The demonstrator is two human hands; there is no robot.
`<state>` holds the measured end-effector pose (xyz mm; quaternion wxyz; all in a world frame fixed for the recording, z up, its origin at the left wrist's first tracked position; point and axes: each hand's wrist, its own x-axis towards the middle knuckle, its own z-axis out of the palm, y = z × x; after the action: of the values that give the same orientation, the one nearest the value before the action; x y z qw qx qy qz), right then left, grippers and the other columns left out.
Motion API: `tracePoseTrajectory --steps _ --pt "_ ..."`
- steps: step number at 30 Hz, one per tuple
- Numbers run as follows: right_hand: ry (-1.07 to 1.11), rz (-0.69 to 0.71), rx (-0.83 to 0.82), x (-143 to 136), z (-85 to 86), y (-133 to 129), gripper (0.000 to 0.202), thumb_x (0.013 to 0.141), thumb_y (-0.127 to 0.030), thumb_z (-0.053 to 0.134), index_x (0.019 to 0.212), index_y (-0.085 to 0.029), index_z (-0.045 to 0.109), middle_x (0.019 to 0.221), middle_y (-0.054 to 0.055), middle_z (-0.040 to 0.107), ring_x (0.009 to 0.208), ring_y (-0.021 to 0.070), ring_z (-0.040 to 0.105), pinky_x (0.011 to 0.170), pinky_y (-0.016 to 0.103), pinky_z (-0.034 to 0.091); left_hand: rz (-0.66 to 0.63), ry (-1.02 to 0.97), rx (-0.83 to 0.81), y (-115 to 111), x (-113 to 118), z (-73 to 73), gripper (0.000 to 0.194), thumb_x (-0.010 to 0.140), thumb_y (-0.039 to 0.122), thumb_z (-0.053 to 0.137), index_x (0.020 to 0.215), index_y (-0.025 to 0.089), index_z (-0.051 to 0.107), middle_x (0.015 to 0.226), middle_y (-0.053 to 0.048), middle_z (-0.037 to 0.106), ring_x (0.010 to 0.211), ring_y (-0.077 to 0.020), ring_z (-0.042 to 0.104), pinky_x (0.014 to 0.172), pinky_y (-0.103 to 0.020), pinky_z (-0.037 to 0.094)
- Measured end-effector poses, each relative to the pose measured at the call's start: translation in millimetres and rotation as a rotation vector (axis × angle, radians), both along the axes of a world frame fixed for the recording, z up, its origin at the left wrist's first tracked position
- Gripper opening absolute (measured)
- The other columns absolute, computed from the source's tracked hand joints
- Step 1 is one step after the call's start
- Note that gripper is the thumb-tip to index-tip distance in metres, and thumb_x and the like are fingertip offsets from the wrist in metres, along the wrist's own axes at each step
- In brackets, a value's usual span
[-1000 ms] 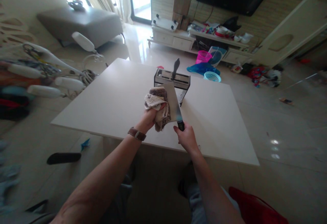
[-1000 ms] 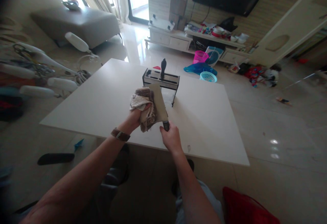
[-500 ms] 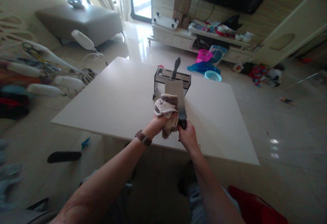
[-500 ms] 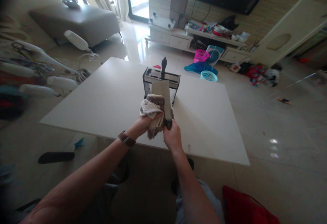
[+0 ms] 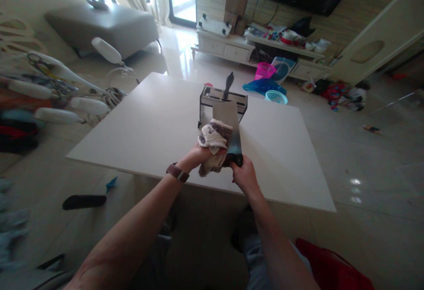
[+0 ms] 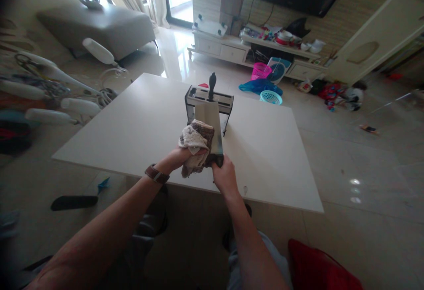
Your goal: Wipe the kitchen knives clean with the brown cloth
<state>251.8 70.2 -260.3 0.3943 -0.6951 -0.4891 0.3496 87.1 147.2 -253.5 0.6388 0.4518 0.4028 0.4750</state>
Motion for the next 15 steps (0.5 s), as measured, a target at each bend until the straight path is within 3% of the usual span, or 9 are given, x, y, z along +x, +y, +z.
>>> tracePoseTrajectory --steps 4,8,15 --pt "-0.059 0.016 0.028 6.2 1.4 -1.1 0.027 0.08 -0.039 0.059 0.095 -0.017 0.067 0.071 0.002 0.063 0.064 0.0189 0.061 0.053 0.028 0.049 -0.044 0.115 0.063 10.1 -19.2 7.1 0.051 0.046 0.004 0.092 0.093 0.023 0.082 0.103 -0.01 0.08 0.1 -0.0328 0.073 0.101 -0.048 0.057" --pt "-0.133 0.024 0.042 12.0 4.0 -2.1 0.024 0.082 -0.038 0.061 0.094 -0.018 0.065 0.072 0.001 0.061 0.061 0.0166 0.057 0.052 0.026 0.047 -0.004 0.174 -0.003 16.4 -29.9 12.4 0.059 0.035 -0.009 0.089 0.086 0.02 0.08 0.094 -0.007 0.079 0.1 -0.0306 0.072 0.107 -0.043 0.053" --pt "-0.123 0.008 0.034 13.2 5.4 -4.0 0.023 0.084 -0.04 0.06 0.093 -0.019 0.063 0.073 0.001 0.061 0.061 0.0157 0.056 0.052 0.025 0.045 -0.074 0.086 -0.031 13.3 -25.8 6.0 0.051 0.053 0.014 0.097 0.102 0.02 0.081 0.114 -0.011 0.078 0.1 -0.0268 0.072 0.102 -0.044 0.057"
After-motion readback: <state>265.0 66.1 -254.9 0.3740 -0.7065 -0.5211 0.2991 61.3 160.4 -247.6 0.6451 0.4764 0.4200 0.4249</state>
